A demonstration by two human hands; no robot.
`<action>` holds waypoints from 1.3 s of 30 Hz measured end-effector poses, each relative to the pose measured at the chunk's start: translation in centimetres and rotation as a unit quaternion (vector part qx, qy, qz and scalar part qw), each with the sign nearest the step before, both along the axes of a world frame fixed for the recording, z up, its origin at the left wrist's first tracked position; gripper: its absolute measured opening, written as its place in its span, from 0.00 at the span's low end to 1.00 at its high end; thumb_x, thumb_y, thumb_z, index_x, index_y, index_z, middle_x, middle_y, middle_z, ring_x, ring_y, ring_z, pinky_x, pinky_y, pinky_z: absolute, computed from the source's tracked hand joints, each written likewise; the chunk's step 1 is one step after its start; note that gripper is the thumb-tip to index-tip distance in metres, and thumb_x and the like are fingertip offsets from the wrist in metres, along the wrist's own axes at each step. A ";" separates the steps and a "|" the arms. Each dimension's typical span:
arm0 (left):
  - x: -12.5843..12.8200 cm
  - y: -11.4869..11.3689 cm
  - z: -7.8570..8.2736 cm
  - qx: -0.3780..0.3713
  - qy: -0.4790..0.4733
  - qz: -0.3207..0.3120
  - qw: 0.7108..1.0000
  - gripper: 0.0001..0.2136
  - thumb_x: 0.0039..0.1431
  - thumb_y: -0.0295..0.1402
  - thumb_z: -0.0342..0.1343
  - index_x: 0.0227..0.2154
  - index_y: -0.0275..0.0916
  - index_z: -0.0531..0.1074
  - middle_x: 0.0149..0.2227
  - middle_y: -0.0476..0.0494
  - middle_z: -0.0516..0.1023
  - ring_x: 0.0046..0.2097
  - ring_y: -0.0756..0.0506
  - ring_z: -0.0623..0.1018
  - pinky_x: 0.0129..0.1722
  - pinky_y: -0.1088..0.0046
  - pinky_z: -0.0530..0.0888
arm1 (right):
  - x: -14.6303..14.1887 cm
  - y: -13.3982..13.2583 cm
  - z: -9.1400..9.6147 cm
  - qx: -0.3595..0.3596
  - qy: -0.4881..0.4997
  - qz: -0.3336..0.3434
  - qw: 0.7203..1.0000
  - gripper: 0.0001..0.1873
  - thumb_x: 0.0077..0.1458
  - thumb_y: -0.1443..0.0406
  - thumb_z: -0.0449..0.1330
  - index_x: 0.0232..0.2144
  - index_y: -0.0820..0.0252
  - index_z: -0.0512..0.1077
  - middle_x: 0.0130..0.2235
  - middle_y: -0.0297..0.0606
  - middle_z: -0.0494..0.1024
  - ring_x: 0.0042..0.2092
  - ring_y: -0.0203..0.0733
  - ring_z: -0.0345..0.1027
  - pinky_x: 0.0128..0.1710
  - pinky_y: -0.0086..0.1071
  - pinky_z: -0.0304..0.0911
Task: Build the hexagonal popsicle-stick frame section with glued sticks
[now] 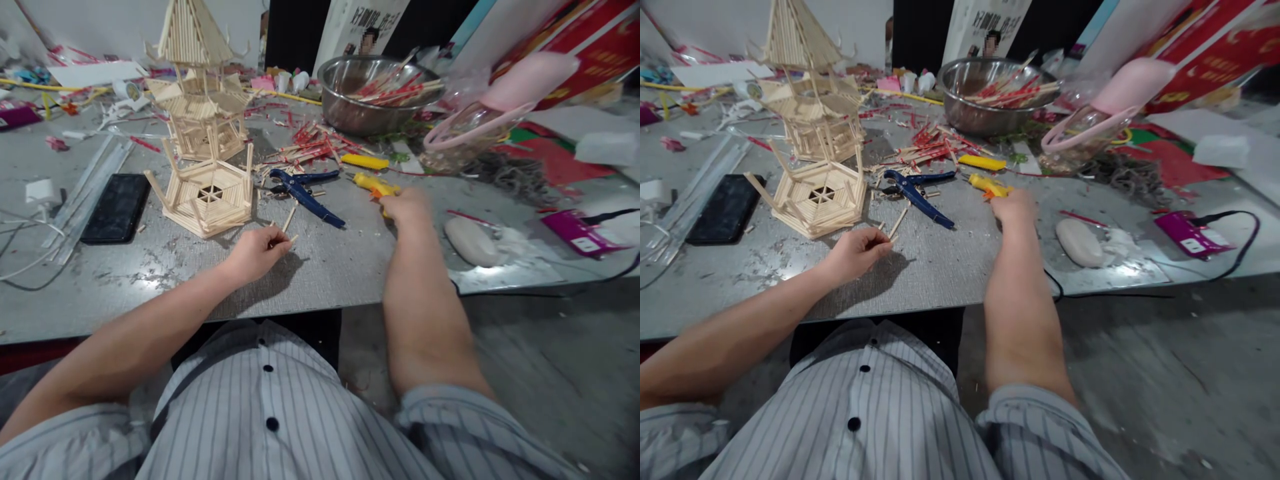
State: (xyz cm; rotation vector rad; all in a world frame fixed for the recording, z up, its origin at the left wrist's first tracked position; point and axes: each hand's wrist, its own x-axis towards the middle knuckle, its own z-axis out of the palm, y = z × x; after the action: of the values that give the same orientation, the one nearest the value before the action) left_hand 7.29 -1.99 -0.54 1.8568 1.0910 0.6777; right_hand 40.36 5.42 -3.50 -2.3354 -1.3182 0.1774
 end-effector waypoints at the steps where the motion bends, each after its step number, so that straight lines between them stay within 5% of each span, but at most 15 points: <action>1: 0.0 0.0 0.0 0.003 0.003 0.000 1.000 0.05 0.56 0.29 0.53 0.26 0.37 0.69 0.17 0.55 0.64 0.21 0.54 0.64 0.22 0.79 0.59 | -0.4 -0.1 0.2 0.006 0.037 -0.037 0.999 0.10 0.45 0.65 0.58 0.30 0.67 0.72 0.27 0.48 0.70 0.31 0.46 0.64 0.29 0.39 0.56; 5: -0.1 0.2 -0.2 0.020 0.018 0.011 1.000 0.05 0.56 0.30 0.54 0.26 0.38 0.70 0.17 0.54 0.64 0.22 0.53 0.65 0.25 0.77 0.60 | -2.2 -0.6 1.8 0.085 0.220 -0.095 0.967 0.07 0.48 0.67 0.54 0.32 0.61 0.66 0.26 0.35 0.65 0.27 0.36 0.59 0.26 0.33 0.56; 10: 0.2 0.7 -0.5 0.096 0.125 0.047 0.986 0.07 0.58 0.30 0.53 0.27 0.35 0.71 0.21 0.50 0.67 0.25 0.52 0.66 0.28 0.75 0.61 | -3.2 -1.4 3.7 0.123 0.414 -0.026 0.902 0.05 0.52 0.70 0.48 0.27 0.57 0.62 0.23 0.30 0.62 0.25 0.32 0.55 0.28 0.30 0.56; 14: 1.5 0.3 0.3 0.164 0.268 0.030 0.949 0.12 0.63 0.27 0.43 0.36 0.32 0.72 0.34 0.40 0.74 0.33 0.47 0.73 0.33 0.72 0.66 | -4.1 -1.6 4.2 0.145 0.511 0.018 0.847 0.06 0.54 0.70 0.48 0.26 0.57 0.61 0.22 0.28 0.61 0.23 0.29 0.53 0.26 0.28 0.54; 19: 4.6 0.1 2.3 0.189 0.405 -0.003 0.894 0.14 0.58 0.21 0.43 0.43 0.28 0.71 0.48 0.30 0.69 0.41 0.40 0.78 0.36 0.66 0.73 | -5.2 -1.5 4.3 0.212 0.634 -0.010 0.744 0.07 0.52 0.73 0.53 0.24 0.60 0.63 0.21 0.28 0.63 0.20 0.28 0.55 0.20 0.25 0.51; 27: 6.1 4.0 2.5 0.148 0.489 0.093 0.855 0.20 0.61 0.19 0.39 0.50 0.24 0.71 0.51 0.25 0.70 0.51 0.36 0.76 0.47 0.63 0.74 | -6.1 -1.8 4.8 0.190 0.600 0.026 0.777 0.07 0.50 0.74 0.55 0.24 0.60 0.65 0.21 0.27 0.64 0.19 0.28 0.55 0.17 0.25 0.52; 39: 7.0 6.8 2.5 0.105 0.503 0.079 0.854 0.19 0.60 0.19 0.43 0.51 0.24 0.72 0.50 0.26 0.75 0.56 0.36 0.73 0.51 0.62 0.72 | -6.4 -2.2 4.4 0.184 0.595 0.070 0.779 0.06 0.48 0.75 0.55 0.26 0.60 0.66 0.20 0.26 0.63 0.18 0.27 0.55 0.19 0.26 0.52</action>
State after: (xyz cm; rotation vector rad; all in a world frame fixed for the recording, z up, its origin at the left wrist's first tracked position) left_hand 14.29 4.80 2.00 2.3868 1.8876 -0.1904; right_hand 33.93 3.26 0.93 -1.2620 -0.7151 1.1124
